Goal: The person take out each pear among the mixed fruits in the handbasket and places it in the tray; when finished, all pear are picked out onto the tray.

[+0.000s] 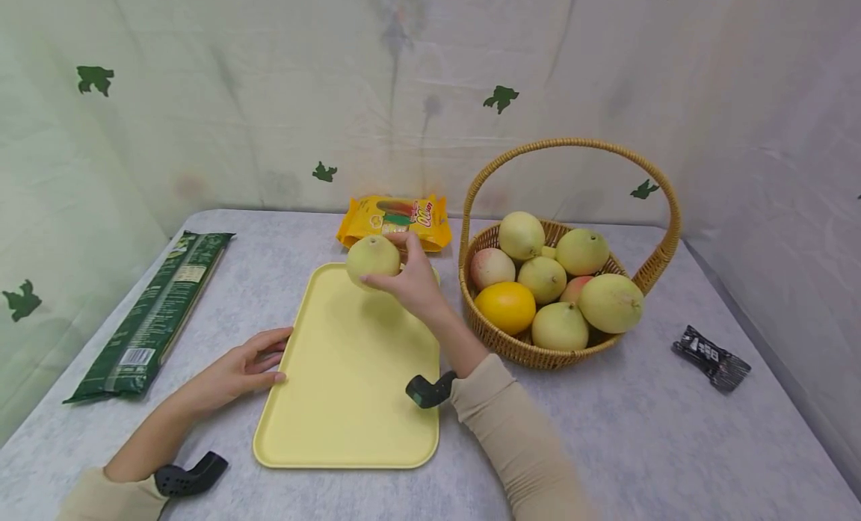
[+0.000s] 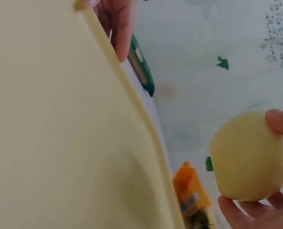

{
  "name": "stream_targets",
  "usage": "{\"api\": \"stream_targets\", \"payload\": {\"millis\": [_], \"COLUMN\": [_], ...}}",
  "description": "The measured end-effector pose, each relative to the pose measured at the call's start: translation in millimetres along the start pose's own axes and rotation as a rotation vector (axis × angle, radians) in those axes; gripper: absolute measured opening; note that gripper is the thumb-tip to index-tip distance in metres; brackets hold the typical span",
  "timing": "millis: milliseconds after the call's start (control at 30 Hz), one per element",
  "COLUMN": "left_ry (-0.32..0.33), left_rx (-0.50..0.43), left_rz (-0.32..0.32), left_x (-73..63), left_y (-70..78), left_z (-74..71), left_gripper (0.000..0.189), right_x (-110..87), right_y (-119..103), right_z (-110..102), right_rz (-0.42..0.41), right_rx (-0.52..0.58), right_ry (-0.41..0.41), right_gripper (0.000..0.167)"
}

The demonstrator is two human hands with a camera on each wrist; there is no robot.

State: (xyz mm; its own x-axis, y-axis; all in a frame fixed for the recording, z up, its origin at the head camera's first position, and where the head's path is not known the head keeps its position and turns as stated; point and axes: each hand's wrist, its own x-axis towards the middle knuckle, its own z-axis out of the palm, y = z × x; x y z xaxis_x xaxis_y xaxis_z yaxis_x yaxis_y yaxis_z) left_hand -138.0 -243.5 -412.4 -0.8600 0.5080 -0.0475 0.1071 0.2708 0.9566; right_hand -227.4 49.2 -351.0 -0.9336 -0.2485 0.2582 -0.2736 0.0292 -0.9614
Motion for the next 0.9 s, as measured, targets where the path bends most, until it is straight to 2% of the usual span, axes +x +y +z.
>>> {"api": "stream_targets", "payload": {"millis": [200,400,733,900], "left_ry": [-0.008,-0.013,-0.014,-0.021], "left_rx": [0.001,-0.004,-0.025,-0.038], "left_rz": [0.009,0.014,0.012,0.015], "left_x": [1.4,1.2,0.4,0.5], "left_y": [-0.3,0.5,1.1,0.7], "left_z": [0.3,0.8,0.4,0.4], "left_gripper": [0.071,0.071,0.071,0.071], "right_x": [13.5,19.9,26.9,28.9], "right_y": [32.3,48.6,54.8,54.2], "right_z": [21.3,32.5,41.5,43.6], "right_rz": [0.109,0.187,0.207,0.193], "right_rx": [0.056,0.049,-0.010,-0.121], "right_ry": [-0.005,-0.019,-0.042,-0.048], "right_gripper": [0.062,0.068,0.069,0.069]}}
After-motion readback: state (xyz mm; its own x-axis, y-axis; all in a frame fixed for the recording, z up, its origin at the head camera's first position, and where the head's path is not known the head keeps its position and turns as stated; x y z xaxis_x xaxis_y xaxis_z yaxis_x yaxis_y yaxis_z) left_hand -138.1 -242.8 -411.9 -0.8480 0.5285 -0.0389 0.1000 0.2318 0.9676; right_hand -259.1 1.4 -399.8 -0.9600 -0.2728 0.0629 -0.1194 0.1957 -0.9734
